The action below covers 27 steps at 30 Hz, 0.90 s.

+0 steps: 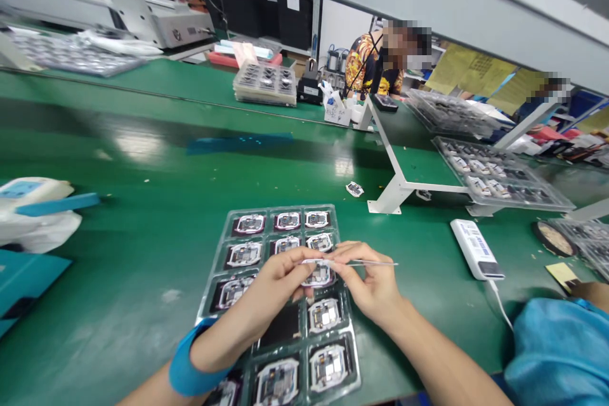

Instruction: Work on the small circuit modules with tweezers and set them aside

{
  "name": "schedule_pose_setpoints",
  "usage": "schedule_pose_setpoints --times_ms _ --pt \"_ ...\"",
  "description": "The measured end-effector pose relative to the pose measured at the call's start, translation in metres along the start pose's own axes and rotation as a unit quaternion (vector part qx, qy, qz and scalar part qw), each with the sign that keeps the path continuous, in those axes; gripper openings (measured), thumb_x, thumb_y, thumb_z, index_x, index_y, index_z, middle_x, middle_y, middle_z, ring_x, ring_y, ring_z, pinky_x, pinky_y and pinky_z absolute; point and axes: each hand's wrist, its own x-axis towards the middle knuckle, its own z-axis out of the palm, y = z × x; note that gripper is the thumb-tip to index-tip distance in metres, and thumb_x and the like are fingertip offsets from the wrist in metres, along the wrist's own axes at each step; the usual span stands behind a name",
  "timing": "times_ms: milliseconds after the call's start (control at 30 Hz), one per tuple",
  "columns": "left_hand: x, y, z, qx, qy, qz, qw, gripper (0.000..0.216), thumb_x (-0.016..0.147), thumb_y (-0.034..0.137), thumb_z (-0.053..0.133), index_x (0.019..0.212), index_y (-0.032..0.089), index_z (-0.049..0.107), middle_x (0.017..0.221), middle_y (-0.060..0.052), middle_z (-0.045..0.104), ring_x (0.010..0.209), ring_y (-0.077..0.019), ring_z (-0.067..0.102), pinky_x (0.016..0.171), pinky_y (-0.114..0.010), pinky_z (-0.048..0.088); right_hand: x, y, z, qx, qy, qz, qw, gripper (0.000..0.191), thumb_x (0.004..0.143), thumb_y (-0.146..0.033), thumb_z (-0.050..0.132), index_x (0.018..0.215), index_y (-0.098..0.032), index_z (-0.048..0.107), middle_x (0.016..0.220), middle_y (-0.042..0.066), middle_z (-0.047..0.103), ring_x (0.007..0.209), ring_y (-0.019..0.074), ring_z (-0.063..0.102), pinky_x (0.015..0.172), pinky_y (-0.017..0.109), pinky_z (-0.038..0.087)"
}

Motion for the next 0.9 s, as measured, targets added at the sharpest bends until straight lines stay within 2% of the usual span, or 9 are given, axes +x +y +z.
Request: schedule_pose_setpoints --times_ms 100,267,433,567,667,767,900 --pt "0.001 0.001 0.0 -0.003 0.012 -0.007 1.0 0.026 0.069 0.038 0.069 0.087 0.019 0.068 0.064 0.004 0.058 0.052 -0.0106 0.049 0.05 -0.022 0.036 0.001 0.0 0.0 -0.007 -0.008 -0.032 0.999 0.008 0.085 -0.015 0.066 0.084 -0.023 0.067 0.082 0.004 0.077 0.08 0.0201 0.074 0.086 0.04 0.057" --pt "0.001 0.002 0.0 -0.027 0.023 -0.014 0.999 0.02 0.07 0.036 0.069 0.083 0.02 0.07 0.068 0.004 0.058 0.054 -0.01 0.046 0.051 -0.021 0.036 -0.001 0.0 0.002 0.044 0.024 0.028 0.998 0.003 0.085 -0.019 0.067 0.087 -0.022 0.067 0.088 0.007 0.077 0.084 0.0206 0.074 0.078 0.035 0.06" --pt "-0.001 0.002 -0.003 -0.013 -0.002 -0.002 1.0 0.022 0.075 0.036 0.066 0.09 0.02 0.071 0.071 0.003 0.061 0.055 -0.0107 0.048 0.051 -0.022 0.035 0.0 0.001 0.001 0.059 0.021 0.018 0.998 0.003 0.085 -0.018 0.067 0.086 -0.021 0.069 0.088 0.007 0.077 0.085 0.0206 0.073 0.079 0.036 0.06" --pt "-0.004 0.004 -0.001 0.001 -0.037 0.029 0.999 0.033 0.068 0.03 0.074 0.1 0.024 0.067 0.077 0.002 0.066 0.068 -0.0153 0.056 0.063 -0.025 0.042 0.002 0.003 -0.001 0.064 0.029 0.021 0.997 0.004 0.084 -0.018 0.068 0.083 -0.022 0.069 0.084 0.005 0.077 0.083 0.0203 0.073 0.08 0.037 0.059" --pt "-0.002 0.006 0.002 -0.009 -0.052 0.052 0.997 0.036 0.063 0.027 0.079 0.095 0.026 0.062 0.084 0.002 0.068 0.077 -0.0181 0.06 0.071 -0.028 0.046 0.002 0.007 -0.002 0.08 0.037 0.057 0.995 0.001 0.083 -0.022 0.069 0.082 -0.021 0.068 0.084 0.005 0.077 0.083 0.0207 0.073 0.08 0.037 0.059" --pt "0.001 0.008 -0.002 0.029 -0.048 0.071 0.996 0.032 0.064 0.03 0.078 0.089 0.024 0.06 0.078 0.002 0.065 0.072 -0.018 0.059 0.066 -0.028 0.046 0.002 0.011 -0.002 0.11 0.06 0.095 0.988 0.006 0.082 -0.025 0.071 0.083 -0.02 0.067 0.085 0.006 0.077 0.082 0.0205 0.074 0.079 0.036 0.059" --pt "-0.007 0.005 -0.023 0.152 0.002 0.121 0.981 0.032 0.07 0.035 0.073 0.097 0.023 0.06 0.085 -0.001 0.067 0.077 -0.0203 0.062 0.068 -0.03 0.05 0.004 0.014 -0.003 0.161 0.111 0.119 0.973 0.009 0.08 -0.026 0.072 0.082 -0.02 0.066 0.085 0.004 0.077 0.083 0.0197 0.074 0.078 0.033 0.058"
